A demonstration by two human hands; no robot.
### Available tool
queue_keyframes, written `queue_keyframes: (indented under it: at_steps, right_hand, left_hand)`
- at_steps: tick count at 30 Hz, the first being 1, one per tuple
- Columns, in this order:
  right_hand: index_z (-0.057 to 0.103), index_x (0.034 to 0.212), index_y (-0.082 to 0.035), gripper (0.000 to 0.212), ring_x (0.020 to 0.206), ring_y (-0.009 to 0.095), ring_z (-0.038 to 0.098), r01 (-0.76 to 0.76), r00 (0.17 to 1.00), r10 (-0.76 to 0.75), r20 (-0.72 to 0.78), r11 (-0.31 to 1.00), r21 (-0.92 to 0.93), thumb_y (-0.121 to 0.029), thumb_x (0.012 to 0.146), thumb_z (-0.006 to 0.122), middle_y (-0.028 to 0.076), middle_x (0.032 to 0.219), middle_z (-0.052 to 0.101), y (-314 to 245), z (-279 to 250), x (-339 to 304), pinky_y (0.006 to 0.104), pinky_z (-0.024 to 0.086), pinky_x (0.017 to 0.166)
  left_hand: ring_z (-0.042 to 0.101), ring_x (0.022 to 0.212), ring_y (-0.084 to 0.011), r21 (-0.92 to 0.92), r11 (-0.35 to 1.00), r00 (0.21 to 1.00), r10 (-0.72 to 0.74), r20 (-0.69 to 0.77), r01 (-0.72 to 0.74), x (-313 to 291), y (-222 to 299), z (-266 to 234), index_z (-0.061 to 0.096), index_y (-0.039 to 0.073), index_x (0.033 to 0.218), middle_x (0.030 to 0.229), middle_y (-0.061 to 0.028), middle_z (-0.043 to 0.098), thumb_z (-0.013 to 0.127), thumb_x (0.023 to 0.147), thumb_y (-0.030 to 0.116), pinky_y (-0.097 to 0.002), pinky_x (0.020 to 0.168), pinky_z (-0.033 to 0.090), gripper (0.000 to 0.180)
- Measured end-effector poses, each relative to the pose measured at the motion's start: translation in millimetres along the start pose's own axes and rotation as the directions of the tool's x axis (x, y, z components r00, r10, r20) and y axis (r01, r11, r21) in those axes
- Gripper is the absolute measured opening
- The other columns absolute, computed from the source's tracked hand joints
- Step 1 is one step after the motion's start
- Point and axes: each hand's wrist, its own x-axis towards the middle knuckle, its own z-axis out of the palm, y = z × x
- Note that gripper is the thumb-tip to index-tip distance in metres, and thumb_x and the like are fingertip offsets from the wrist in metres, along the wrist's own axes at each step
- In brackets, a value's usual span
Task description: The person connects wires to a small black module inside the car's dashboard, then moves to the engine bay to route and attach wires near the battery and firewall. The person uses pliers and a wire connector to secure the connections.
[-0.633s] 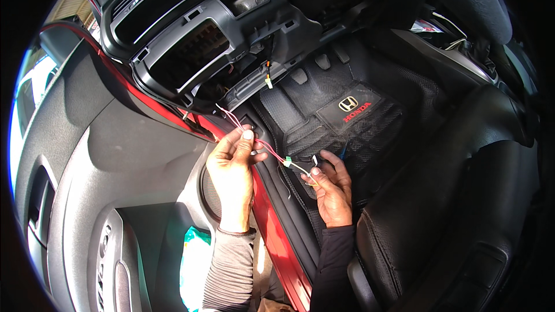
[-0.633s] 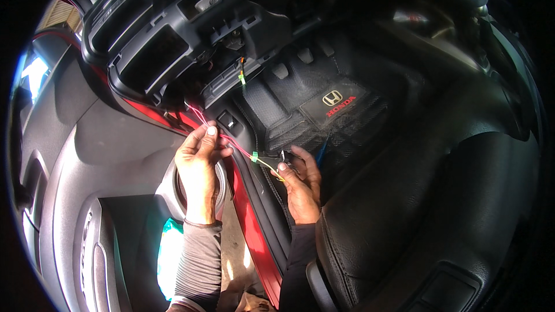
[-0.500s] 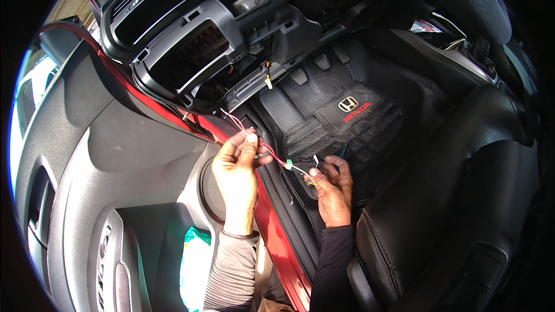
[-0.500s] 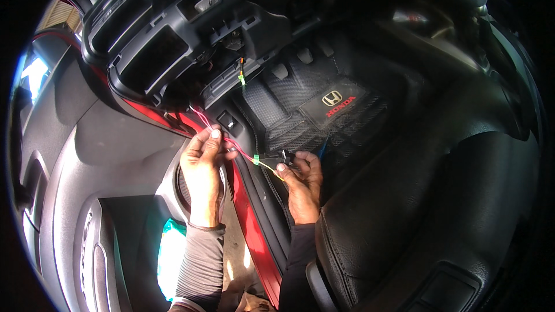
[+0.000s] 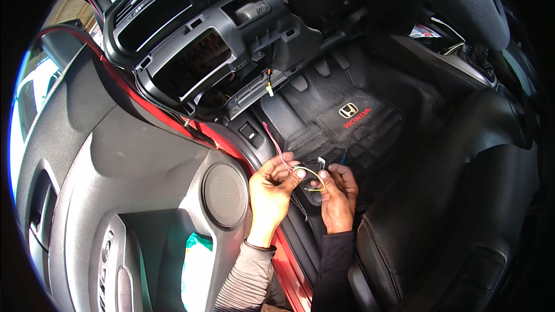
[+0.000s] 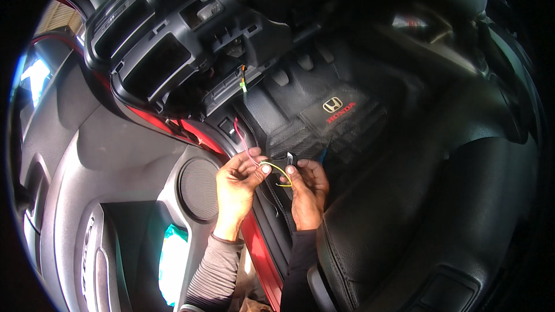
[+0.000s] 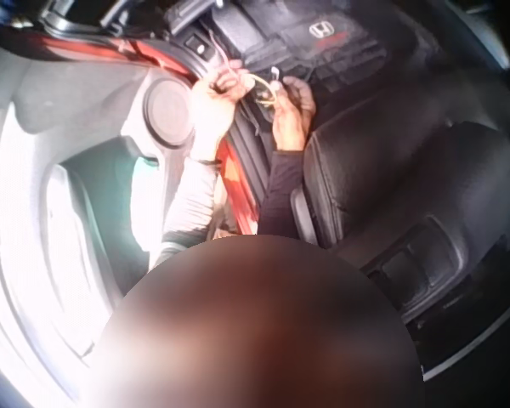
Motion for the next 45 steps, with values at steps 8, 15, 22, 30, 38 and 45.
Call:
queue_keyframes:
  at_steps: [8, 15, 22, 30, 38, 45]
  right_hand:
    - [0.066, 0.100, 0.000, 0.005, 0.083, 0.016, 0.070, 0.033, 0.999, -0.032, 0.022, 0.998, -0.054, 0.002, 0.096, 0.066, 0.008, 0.093, 0.069, -7.8, -1.1, 0.4, 0.0341, 0.064, 0.076]
    - [0.067, 0.099, -0.001, 0.005, 0.085, 0.016, 0.069, 0.020, 0.999, -0.020, 0.036, 1.000, 0.000, 0.002, 0.095, 0.066, 0.007, 0.093, 0.069, -3.9, 0.1, -0.4, 0.0354, 0.063, 0.078]
    - [0.066, 0.104, 0.000, 0.010, 0.085, 0.016, 0.070, 0.047, 0.996, -0.049, 0.069, 0.999, 0.027, 0.003, 0.095, 0.065, 0.007, 0.094, 0.070, -3.0, -4.6, 0.1, 0.0340, 0.063, 0.079]
    - [0.057, 0.128, 0.000, 0.034, 0.089, 0.018, 0.070, -0.048, 0.996, 0.044, 0.076, 0.998, 0.048, 0.001, 0.095, 0.065, 0.011, 0.106, 0.071, -12.0, 7.0, -3.0, 0.0315, 0.060, 0.081]
    - [0.051, 0.139, 0.001, 0.044, 0.090, 0.019, 0.071, -0.076, 0.980, 0.077, 0.185, 0.997, -0.010, 0.002, 0.096, 0.062, 0.012, 0.106, 0.071, -13.4, 2.7, -2.6, 0.0308, 0.060, 0.082]
    - [0.050, 0.139, 0.004, 0.045, 0.089, 0.020, 0.071, -0.103, 0.975, 0.096, 0.200, 0.994, 0.027, 0.003, 0.096, 0.061, 0.012, 0.103, 0.071, -13.2, 3.0, -3.2, 0.0315, 0.060, 0.082]
  left_hand:
    - [0.071, 0.094, -0.0150, 0.035, 0.999, 0.999, 0.015, -0.049, -0.013, -3.7, 6.6, 8.5, 0.064, -0.008, 0.120, 0.103, -0.0118, 0.074, 0.074, 0.085, -0.011, -0.0260, 0.087, 0.058, 0.037]
    - [0.070, 0.095, -0.0158, 0.048, 0.999, 0.999, 0.026, -0.043, -0.024, -1.6, 13.0, 5.7, 0.063, -0.008, 0.123, 0.103, -0.0123, 0.073, 0.072, 0.086, -0.012, -0.0265, 0.087, 0.058, 0.038]
    - [0.070, 0.097, -0.0171, 0.025, 0.998, 0.999, 0.051, -0.017, -0.050, 1.1, 13.6, 6.6, 0.060, -0.009, 0.126, 0.105, -0.0141, 0.072, 0.072, 0.086, -0.012, -0.0272, 0.087, 0.059, 0.042]
    - [0.070, 0.100, -0.0169, 0.006, 0.999, 0.999, 0.047, -0.003, -0.047, 2.2, 17.8, 1.0, 0.058, -0.010, 0.129, 0.108, -0.0147, 0.072, 0.073, 0.086, -0.011, -0.0270, 0.089, 0.057, 0.046]
    - [0.069, 0.099, -0.0189, -0.183, 0.980, 0.993, -0.057, 0.103, 0.075, 12.5, 31.4, -12.2, 0.060, -0.003, 0.131, 0.110, -0.0110, 0.072, 0.068, 0.092, 0.002, -0.0309, 0.089, 0.056, 0.040]
    - [0.069, 0.078, -0.0116, -0.151, 0.986, 0.997, 0.077, 0.032, -0.071, 47.9, 64.3, -21.2, 0.063, -0.004, 0.129, 0.095, -0.0071, 0.072, 0.065, 0.100, 0.011, -0.0232, 0.073, 0.057, 0.033]
